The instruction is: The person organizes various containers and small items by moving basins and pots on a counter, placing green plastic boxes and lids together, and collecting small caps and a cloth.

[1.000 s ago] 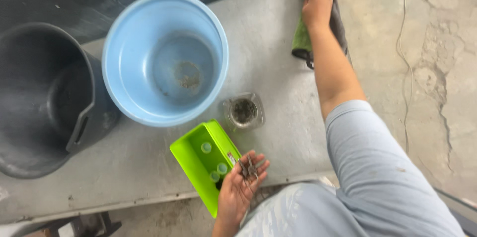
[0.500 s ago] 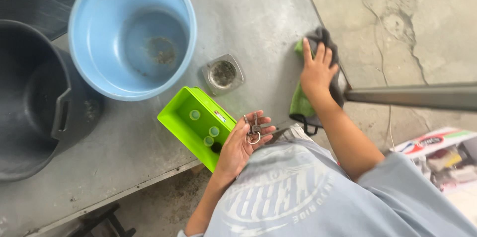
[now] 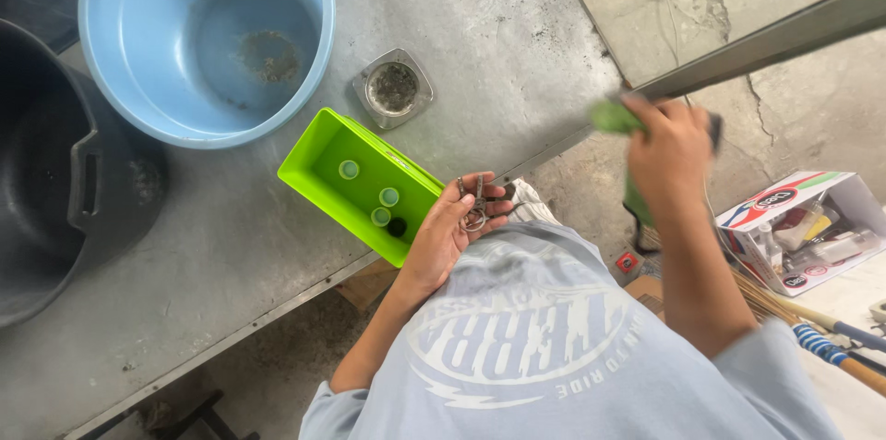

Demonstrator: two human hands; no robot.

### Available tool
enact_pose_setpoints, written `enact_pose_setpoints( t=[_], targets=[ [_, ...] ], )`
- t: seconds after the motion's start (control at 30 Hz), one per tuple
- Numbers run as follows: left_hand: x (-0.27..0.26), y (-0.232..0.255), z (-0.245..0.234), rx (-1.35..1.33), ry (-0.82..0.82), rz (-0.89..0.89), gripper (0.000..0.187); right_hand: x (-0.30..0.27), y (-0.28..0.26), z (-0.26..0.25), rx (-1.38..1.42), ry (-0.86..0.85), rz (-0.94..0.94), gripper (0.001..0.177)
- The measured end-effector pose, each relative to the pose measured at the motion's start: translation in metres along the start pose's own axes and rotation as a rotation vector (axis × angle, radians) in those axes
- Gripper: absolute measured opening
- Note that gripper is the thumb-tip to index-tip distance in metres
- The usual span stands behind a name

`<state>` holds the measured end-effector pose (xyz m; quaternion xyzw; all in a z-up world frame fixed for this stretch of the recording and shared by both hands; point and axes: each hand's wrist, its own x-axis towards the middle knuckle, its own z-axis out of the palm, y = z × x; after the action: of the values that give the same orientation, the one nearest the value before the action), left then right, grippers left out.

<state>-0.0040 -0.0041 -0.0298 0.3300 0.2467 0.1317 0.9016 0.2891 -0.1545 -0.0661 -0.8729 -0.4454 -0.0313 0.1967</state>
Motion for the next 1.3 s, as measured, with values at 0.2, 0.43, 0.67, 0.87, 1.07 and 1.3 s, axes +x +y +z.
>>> enact_pose_setpoints(
  t=[0.2, 0.43, 0.67, 0.87, 1.07, 1.3],
  targets=[
    [-0.018, -0.011, -0.011, 0.006, 0.012, 0.009, 0.043, 0.082, 0.003, 0.123, -0.357, 0.275, -0.365, 0.040],
    [-0.052, -0.006, -0.027, 0.010, 0.081, 0.118, 0.040, 0.054, 0.032, 0.090, -0.489, -1.054, -0.197, 0.019],
    [-0.083, -0.013, -0.071, -0.072, 0.341, 0.378, 0.023, 0.052, -0.022, 0.093, 0.198, -0.170, -0.355, 0.037],
    [-0.085, -0.035, -0.161, 0.137, 0.844, 0.532, 0.031, 0.011, -0.023, 0.084, 0.062, -0.945, -0.095, 0.030],
    [-0.044, -0.067, -0.200, 0.487, 0.978, 0.286, 0.034, 0.019, -0.109, 0.077, 0.707, -0.846, 0.052, 0.046],
    [-0.028, -0.085, -0.208, 0.630, 0.967, 0.148, 0.037, 0.010, -0.158, 0.089, 0.492, -1.200, -0.211, 0.087]
  ],
)
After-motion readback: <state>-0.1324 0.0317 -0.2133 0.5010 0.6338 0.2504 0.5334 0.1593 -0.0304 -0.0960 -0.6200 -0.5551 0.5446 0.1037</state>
